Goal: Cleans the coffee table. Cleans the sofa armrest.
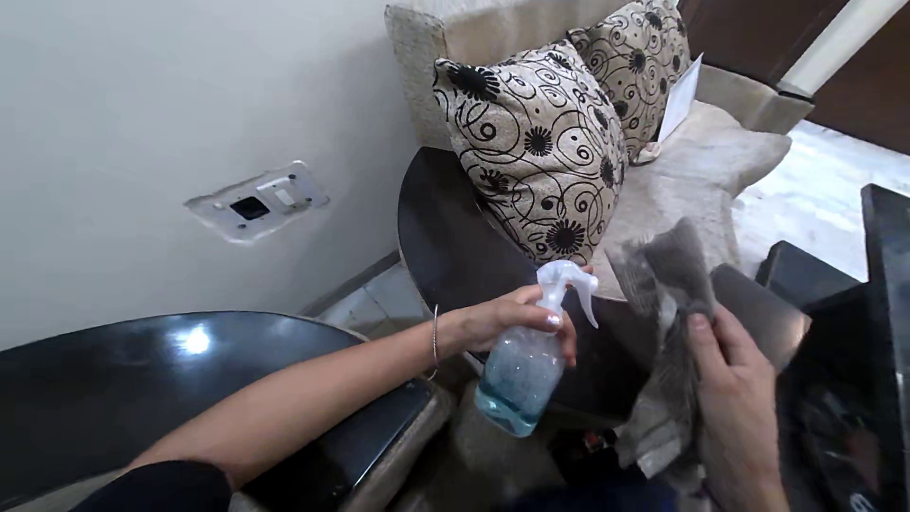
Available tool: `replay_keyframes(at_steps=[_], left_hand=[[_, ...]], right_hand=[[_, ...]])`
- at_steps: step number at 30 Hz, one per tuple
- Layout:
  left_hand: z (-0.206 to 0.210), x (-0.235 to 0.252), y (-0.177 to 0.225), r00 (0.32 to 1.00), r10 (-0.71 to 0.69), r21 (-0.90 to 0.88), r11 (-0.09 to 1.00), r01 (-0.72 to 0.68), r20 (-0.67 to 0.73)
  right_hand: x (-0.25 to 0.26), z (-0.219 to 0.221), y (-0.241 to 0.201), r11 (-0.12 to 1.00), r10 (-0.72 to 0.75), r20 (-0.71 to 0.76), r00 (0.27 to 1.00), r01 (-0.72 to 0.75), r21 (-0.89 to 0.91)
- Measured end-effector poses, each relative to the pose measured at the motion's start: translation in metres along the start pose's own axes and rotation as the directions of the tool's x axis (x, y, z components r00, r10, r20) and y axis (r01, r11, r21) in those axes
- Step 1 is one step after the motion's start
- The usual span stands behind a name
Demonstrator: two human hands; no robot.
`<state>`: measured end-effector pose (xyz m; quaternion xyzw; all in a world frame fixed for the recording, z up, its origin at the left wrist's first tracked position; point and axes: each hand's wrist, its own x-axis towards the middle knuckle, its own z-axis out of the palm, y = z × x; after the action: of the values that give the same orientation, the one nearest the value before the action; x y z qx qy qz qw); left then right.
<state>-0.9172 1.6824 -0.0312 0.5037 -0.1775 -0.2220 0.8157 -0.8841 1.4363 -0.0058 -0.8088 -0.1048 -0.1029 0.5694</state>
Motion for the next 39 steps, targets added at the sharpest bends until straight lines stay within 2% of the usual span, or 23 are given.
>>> replay_keyframes(at_steps=[2,4,7,10,12,15,17,18,20,21,23,25,27,28,30,33,35,37,39], left_hand=[[0.015,0.004,0.005,0.997,-0.075,0.068,0.995,0.077,-0.032],[0.027,0.009,0.010,0.988,-0.152,0.129,0.979,0.156,-0.039],[0.033,0.013,0.008,0.967,-0.241,0.080,0.966,0.248,-0.087],[0.038,0.013,0.011,0.962,-0.255,0.088,0.961,0.263,-0.094],[0.042,0.015,0.014,0.962,-0.252,0.133,0.955,0.265,-0.108],[0.040,0.021,0.015,0.967,-0.240,0.144,0.957,0.251,-0.091],[0.032,0.022,0.008,0.982,-0.191,0.098,0.977,0.190,-0.005],[0.028,0.021,0.004,0.987,-0.154,0.067,0.986,0.151,0.042],[0.018,0.020,-0.002,0.984,-0.077,0.000,0.997,0.078,0.163],[0.016,0.020,-0.003,0.985,-0.041,-0.022,0.999,0.045,0.170],[0.012,0.022,-0.003,0.981,0.004,-0.036,0.999,0.003,0.193],[0.012,0.025,-0.002,0.982,0.014,-0.032,0.999,-0.008,0.189],[0.014,0.024,0.000,0.990,0.011,-0.003,1.000,-0.010,0.142],[0.015,0.023,0.000,0.994,0.013,0.008,1.000,-0.014,0.111],[0.016,0.023,0.000,0.999,0.029,0.048,0.998,-0.031,0.039],[0.027,0.023,0.000,0.991,0.076,0.166,0.985,-0.056,-0.114],[0.040,0.027,0.000,0.965,0.116,0.256,0.965,-0.053,-0.237],[0.057,0.028,0.001,0.932,0.110,0.324,0.946,0.009,-0.347],[0.064,0.023,-0.001,0.916,0.106,0.416,0.907,0.070,-0.386]], right_hand=[[-0.015,0.012,-0.025,0.990,-0.072,0.074,0.995,0.062,0.127],[-0.020,0.031,-0.035,0.986,-0.116,0.175,0.978,0.092,0.139],[-0.014,0.051,-0.031,0.990,-0.138,0.082,0.987,0.139,0.000],[-0.005,0.053,-0.032,0.967,-0.179,-0.034,0.983,0.170,-0.187],[-0.001,0.050,-0.034,0.969,-0.162,-0.033,0.986,0.153,-0.192],[0.006,0.040,-0.036,0.994,-0.074,0.003,0.997,0.074,-0.074],[0.014,0.021,-0.040,0.999,0.019,0.014,1.000,-0.019,0.027],[0.021,0.010,-0.040,0.999,0.035,-0.044,0.998,-0.034,0.022],[0.041,-0.013,-0.029,0.984,-0.055,-0.248,0.967,0.010,-0.179],[0.052,-0.024,-0.023,0.946,-0.120,-0.289,0.950,0.021,-0.324],[0.065,-0.038,-0.004,0.849,-0.170,-0.221,0.960,0.029,-0.528],[0.066,-0.042,0.028,0.747,-0.107,-0.002,0.994,0.079,-0.660],[0.055,-0.036,0.060,0.707,-0.027,0.170,0.985,0.139,-0.693],[0.044,-0.031,0.067,0.717,-0.028,0.186,0.982,0.149,-0.681],[0.023,-0.022,0.055,0.810,-0.091,0.159,0.983,0.166,-0.562],[-0.024,-0.006,0.007,0.974,-0.046,0.311,0.949,0.112,-0.198],[-0.049,0.018,-0.007,0.999,-0.027,0.394,0.919,0.032,-0.007],[-0.061,0.039,-0.007,0.998,0.026,0.361,0.932,-0.044,0.043],[-0.062,0.046,-0.004,0.994,0.048,0.320,0.946,-0.078,0.081]])
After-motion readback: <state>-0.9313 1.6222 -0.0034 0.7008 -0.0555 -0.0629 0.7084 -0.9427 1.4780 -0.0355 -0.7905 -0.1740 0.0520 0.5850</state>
